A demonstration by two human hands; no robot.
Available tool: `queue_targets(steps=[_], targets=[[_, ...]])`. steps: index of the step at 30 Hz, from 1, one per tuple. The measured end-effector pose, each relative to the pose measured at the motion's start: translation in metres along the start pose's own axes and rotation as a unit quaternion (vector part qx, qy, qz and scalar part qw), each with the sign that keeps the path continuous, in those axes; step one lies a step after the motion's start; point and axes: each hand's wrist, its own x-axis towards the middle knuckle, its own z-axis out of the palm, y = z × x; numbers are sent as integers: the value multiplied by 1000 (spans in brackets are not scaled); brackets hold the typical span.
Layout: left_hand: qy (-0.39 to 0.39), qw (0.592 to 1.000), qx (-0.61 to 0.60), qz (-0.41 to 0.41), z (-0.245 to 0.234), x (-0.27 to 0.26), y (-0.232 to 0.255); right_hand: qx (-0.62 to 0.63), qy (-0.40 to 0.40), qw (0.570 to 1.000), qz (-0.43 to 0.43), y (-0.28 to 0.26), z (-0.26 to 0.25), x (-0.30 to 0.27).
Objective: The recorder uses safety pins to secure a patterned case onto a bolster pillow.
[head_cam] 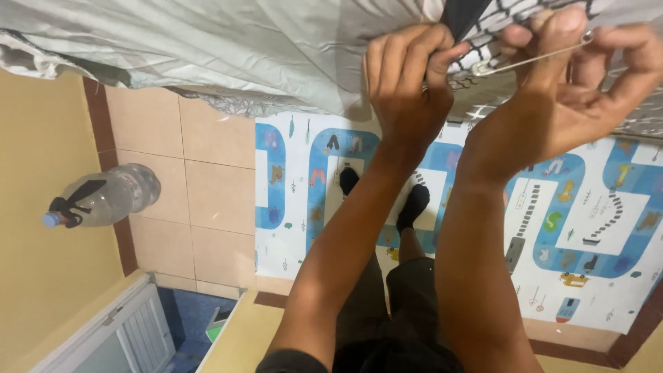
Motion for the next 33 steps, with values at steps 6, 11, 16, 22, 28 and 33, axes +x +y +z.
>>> queue_targets(steps=[6, 11, 16, 22, 28, 33], targets=[[5, 999, 0, 40, 5, 0, -5, 131, -9, 986, -103, 47, -79, 8], [17, 999, -27, 11, 3, -2, 1, 23, -4, 999, -42, -4, -49, 1], [23, 999, 1, 31, 16, -13, -10, 24, -22, 999, -39, 4, -48, 3], [29, 993, 29, 112, 13, -11, -11, -58, -71, 993, -79, 7, -27, 3], [23, 999, -19, -19, -5, -6, 22, -53, -55, 993, -87, -5, -5, -7], [-22, 998, -10, -62, -11, -15, 32, -38, -6, 997, -60, 9, -16, -8]])
